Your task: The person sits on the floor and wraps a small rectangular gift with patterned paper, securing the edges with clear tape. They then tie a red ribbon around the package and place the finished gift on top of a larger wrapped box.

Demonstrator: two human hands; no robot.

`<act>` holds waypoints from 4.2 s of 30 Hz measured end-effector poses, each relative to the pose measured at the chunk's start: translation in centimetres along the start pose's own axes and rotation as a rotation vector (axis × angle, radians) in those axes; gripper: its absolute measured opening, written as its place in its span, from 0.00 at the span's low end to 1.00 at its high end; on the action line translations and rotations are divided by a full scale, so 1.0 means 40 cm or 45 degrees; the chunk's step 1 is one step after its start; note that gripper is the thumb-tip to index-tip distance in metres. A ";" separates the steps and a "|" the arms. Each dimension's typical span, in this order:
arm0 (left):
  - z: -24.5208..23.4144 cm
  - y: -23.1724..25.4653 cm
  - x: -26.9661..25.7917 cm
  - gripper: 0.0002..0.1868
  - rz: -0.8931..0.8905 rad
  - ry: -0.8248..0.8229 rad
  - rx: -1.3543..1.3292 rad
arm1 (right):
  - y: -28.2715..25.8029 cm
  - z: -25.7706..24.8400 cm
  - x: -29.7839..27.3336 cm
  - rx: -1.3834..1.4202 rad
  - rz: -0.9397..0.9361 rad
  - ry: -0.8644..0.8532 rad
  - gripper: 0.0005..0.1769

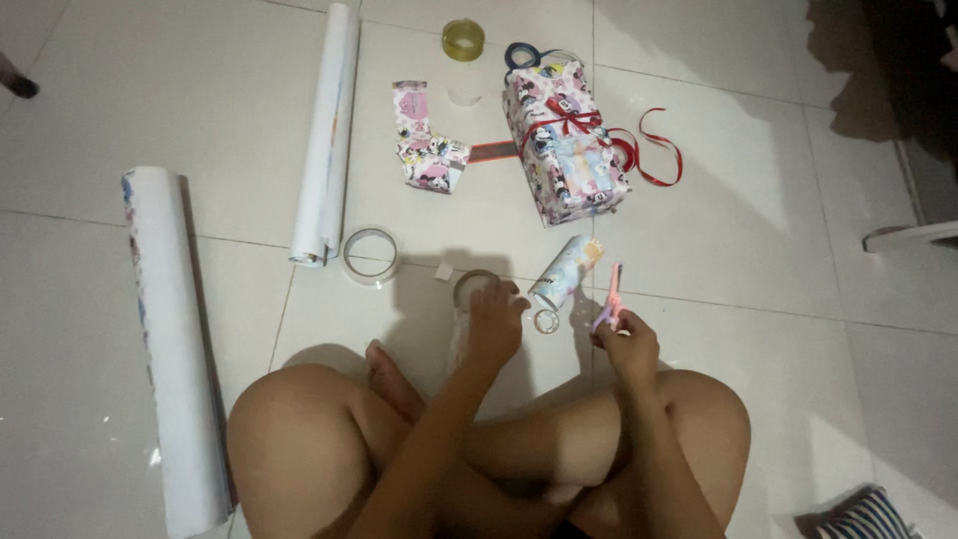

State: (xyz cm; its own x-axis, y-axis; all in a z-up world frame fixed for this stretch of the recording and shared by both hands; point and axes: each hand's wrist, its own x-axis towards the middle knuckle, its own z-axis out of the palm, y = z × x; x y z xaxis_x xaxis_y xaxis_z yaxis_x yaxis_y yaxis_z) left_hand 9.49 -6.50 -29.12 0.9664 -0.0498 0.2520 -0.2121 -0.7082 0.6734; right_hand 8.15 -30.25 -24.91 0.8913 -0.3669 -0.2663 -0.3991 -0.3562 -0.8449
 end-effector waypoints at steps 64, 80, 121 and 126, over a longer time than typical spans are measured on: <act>-0.289 0.163 0.107 0.15 -0.186 -0.710 -1.128 | -0.364 -0.047 -0.114 1.152 0.069 -0.356 0.16; -0.559 0.295 0.106 0.27 0.344 -0.839 -0.576 | -0.387 -0.185 -0.068 1.151 0.304 -0.824 0.21; -0.525 0.318 0.098 0.54 0.000 -1.268 -1.688 | -0.432 -0.221 -0.133 0.663 0.197 -0.637 0.19; -0.605 0.335 0.132 0.55 0.039 -1.276 -1.570 | -0.460 -0.353 -0.155 -0.175 -0.079 -1.190 0.21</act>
State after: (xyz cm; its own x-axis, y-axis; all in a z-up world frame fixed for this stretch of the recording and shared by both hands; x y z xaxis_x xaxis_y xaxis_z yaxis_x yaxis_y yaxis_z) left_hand 8.25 0.79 -1.92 0.5543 -0.8293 0.0710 0.2665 0.2577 0.9288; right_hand 6.95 -33.55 -1.17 0.6995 0.4721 -0.5365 -0.3136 -0.4718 -0.8240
